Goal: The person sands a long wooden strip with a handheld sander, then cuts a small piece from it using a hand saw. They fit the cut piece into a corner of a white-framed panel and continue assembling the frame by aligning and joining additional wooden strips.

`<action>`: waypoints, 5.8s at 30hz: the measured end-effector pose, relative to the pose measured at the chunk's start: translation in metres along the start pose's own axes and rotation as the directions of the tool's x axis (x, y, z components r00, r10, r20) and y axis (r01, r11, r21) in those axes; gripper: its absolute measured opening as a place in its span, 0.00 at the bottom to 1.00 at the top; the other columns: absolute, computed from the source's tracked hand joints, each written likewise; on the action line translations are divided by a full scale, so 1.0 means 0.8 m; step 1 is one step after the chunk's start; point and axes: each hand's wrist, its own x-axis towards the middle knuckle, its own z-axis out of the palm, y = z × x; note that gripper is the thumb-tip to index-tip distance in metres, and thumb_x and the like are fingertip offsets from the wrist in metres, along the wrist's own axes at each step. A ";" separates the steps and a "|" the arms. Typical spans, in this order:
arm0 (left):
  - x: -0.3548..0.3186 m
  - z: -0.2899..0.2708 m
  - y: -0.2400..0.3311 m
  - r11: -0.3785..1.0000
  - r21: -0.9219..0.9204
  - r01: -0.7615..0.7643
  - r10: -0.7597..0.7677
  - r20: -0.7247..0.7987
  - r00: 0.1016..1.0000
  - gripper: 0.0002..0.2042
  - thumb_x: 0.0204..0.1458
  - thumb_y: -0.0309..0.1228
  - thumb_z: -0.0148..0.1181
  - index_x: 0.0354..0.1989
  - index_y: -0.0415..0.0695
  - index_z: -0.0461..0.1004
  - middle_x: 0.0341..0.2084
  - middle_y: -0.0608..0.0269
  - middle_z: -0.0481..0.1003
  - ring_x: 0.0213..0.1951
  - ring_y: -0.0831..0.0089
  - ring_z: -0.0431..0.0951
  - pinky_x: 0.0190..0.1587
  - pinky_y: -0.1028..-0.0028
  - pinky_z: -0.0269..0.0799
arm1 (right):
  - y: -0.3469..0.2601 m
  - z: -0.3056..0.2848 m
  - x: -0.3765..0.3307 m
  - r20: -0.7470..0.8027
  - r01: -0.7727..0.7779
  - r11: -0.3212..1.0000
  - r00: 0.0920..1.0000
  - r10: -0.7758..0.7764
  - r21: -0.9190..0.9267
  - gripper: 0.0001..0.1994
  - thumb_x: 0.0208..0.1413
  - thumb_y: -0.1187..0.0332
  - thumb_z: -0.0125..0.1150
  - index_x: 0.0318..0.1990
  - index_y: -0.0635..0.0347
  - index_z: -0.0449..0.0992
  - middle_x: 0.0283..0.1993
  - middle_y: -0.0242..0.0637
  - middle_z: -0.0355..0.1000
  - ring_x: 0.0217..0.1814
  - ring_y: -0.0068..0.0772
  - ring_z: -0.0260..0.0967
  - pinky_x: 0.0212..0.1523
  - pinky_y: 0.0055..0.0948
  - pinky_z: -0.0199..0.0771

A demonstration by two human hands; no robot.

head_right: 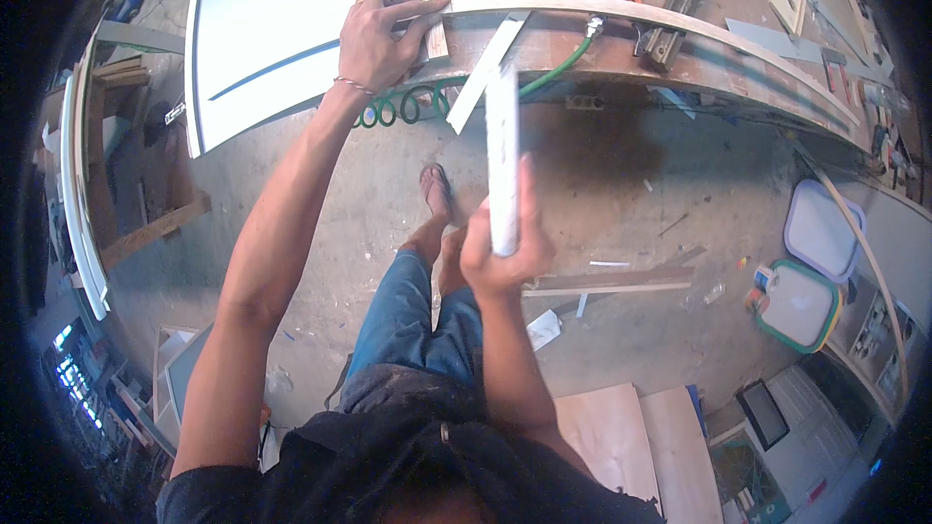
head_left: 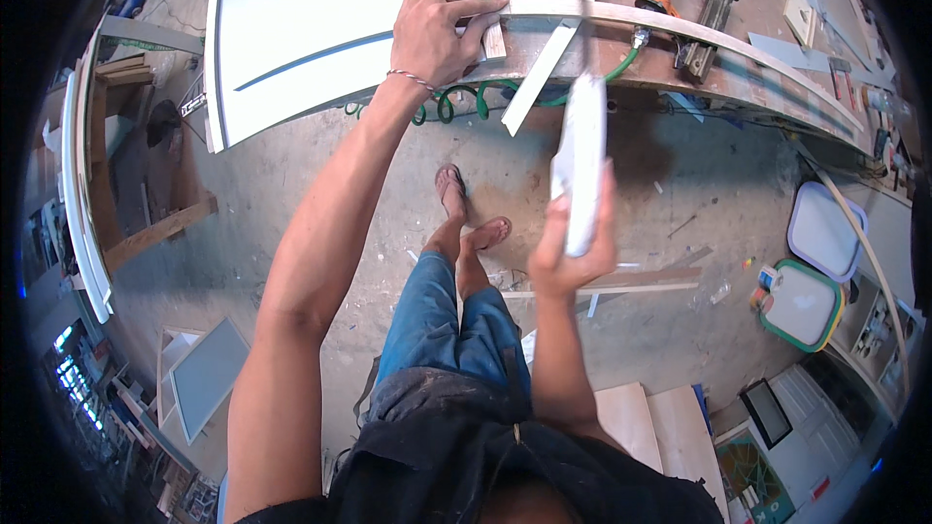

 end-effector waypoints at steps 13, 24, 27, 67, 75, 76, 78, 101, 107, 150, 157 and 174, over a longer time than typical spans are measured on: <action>0.005 -0.003 0.007 0.999 0.013 0.029 -0.029 -0.001 1.000 0.13 0.52 0.37 0.65 0.47 0.56 0.83 0.35 0.63 0.78 0.38 0.63 0.77 0.46 0.66 0.71 | 0.142 0.116 0.272 0.412 0.606 0.726 0.781 -0.469 -0.323 0.15 0.59 0.54 0.60 0.40 0.55 0.81 0.28 0.38 0.78 0.40 0.41 0.76 0.43 0.43 0.71; 0.037 -0.059 -0.035 0.987 -0.118 0.109 -0.090 0.154 0.984 0.19 0.61 0.42 0.58 0.47 0.38 0.81 0.24 0.54 0.78 0.21 0.65 0.77 0.25 0.67 0.72 | 0.141 0.122 0.255 0.514 0.603 0.720 0.763 -0.393 -0.344 0.17 0.57 0.47 0.62 0.30 0.51 0.83 0.26 0.30 0.77 0.32 0.35 0.74 0.38 0.35 0.66; 0.034 -0.114 -0.037 0.843 -0.252 0.476 -0.348 0.421 0.838 0.22 0.62 0.46 0.57 0.50 0.37 0.80 0.21 0.60 0.77 0.16 0.77 0.68 0.18 0.73 0.63 | 0.112 0.114 0.265 0.571 0.663 0.685 0.701 -0.427 -0.301 0.15 0.55 0.50 0.65 0.30 0.51 0.83 0.24 0.30 0.75 0.30 0.35 0.71 0.37 0.35 0.67; 0.233 0.039 0.580 0.750 -0.661 -0.033 0.473 0.501 0.724 0.19 0.60 0.35 0.59 0.48 0.37 0.57 0.34 0.43 0.67 0.35 0.44 0.72 0.40 0.58 0.68 | 0.350 -0.572 0.058 -0.389 -0.545 0.629 0.837 0.384 -0.554 0.16 0.61 0.62 0.63 0.50 0.64 0.76 0.47 0.50 0.71 0.43 0.45 0.73 0.43 0.36 0.76; 0.348 0.218 0.745 0.704 -0.613 -0.358 0.679 0.434 0.593 0.13 0.55 0.31 0.63 0.45 0.41 0.69 0.34 0.50 0.74 0.34 0.48 0.78 0.37 0.59 0.72 | 0.427 -0.683 0.272 -0.416 -0.637 0.733 0.748 0.517 -0.236 0.17 0.62 0.59 0.61 0.51 0.61 0.76 0.50 0.47 0.70 0.42 0.41 0.74 0.44 0.35 0.76; 0.366 0.253 0.754 0.669 -0.625 -0.402 0.710 0.377 0.594 0.13 0.53 0.30 0.64 0.45 0.41 0.72 0.33 0.50 0.76 0.35 0.47 0.78 0.38 0.57 0.72 | 0.439 -0.695 0.286 -0.423 -0.640 0.737 0.743 0.519 -0.218 0.17 0.61 0.59 0.62 0.50 0.61 0.77 0.48 0.48 0.72 0.44 0.44 0.74 0.46 0.37 0.75; 0.386 0.329 0.763 0.668 -0.637 -0.385 0.714 0.402 0.573 0.14 0.50 0.31 0.66 0.45 0.42 0.77 0.31 0.52 0.77 0.35 0.49 0.78 0.38 0.58 0.73 | 0.476 -0.730 0.289 -0.422 -0.620 0.729 0.766 0.484 -0.290 0.16 0.61 0.59 0.63 0.49 0.60 0.78 0.47 0.50 0.73 0.46 0.47 0.74 0.48 0.39 0.74; 0.300 0.499 0.745 0.962 0.244 -0.122 -0.101 0.734 0.671 0.27 0.50 0.17 0.47 0.60 0.50 0.73 0.69 0.62 0.63 0.73 0.57 0.52 0.75 0.50 0.42 | 0.918 -1.236 1.004 -0.366 -0.269 0.630 0.930 -0.027 -0.729 0.19 0.54 0.55 0.67 0.38 0.66 0.80 0.38 0.48 0.78 0.42 0.47 0.73 0.46 0.44 0.71; 0.263 0.474 0.812 0.861 0.506 0.054 -0.378 0.566 0.733 0.36 0.47 0.12 0.43 0.69 0.51 0.63 0.72 0.58 0.56 0.75 0.57 0.47 0.76 0.53 0.39 | 1.143 -1.358 1.242 -0.438 -0.584 0.091 0.695 0.570 -0.807 0.47 0.46 0.32 0.64 0.48 0.82 0.77 0.54 0.63 0.74 0.59 0.51 0.72 0.59 0.43 0.71; 0.132 0.462 0.895 0.501 -0.395 0.770 0.437 0.883 0.169 0.29 0.34 0.29 0.72 0.47 0.33 0.70 0.33 0.49 0.80 0.37 0.58 0.81 0.45 0.66 0.76 | 0.366 -0.794 0.410 -0.385 -0.403 0.624 0.529 0.756 0.670 0.34 0.65 0.51 0.48 0.73 0.52 0.43 0.63 0.56 0.58 0.51 0.50 0.73 0.46 0.45 0.82; 0.189 0.464 0.794 0.815 -0.341 0.469 0.465 0.867 -0.177 0.28 0.37 0.40 0.78 0.45 0.37 0.74 0.31 0.51 0.80 0.35 0.57 0.82 0.41 0.64 0.77 | 0.432 -0.752 0.383 -0.186 -0.524 0.364 0.361 0.914 0.770 0.33 0.61 0.51 0.52 0.69 0.54 0.55 0.47 0.53 0.73 0.32 0.41 0.76 0.35 0.37 0.80; 0.356 0.556 0.632 0.662 -0.661 -0.354 0.733 0.474 0.487 0.14 0.38 0.38 0.74 0.35 0.50 0.85 0.35 0.67 0.77 0.37 0.66 0.76 0.40 0.68 0.69 | 0.418 -0.617 0.403 0.316 -0.497 -0.158 0.252 0.915 0.853 0.40 0.58 0.37 0.50 0.58 0.72 0.65 0.51 0.52 0.72 0.31 0.42 0.75 0.30 0.36 0.79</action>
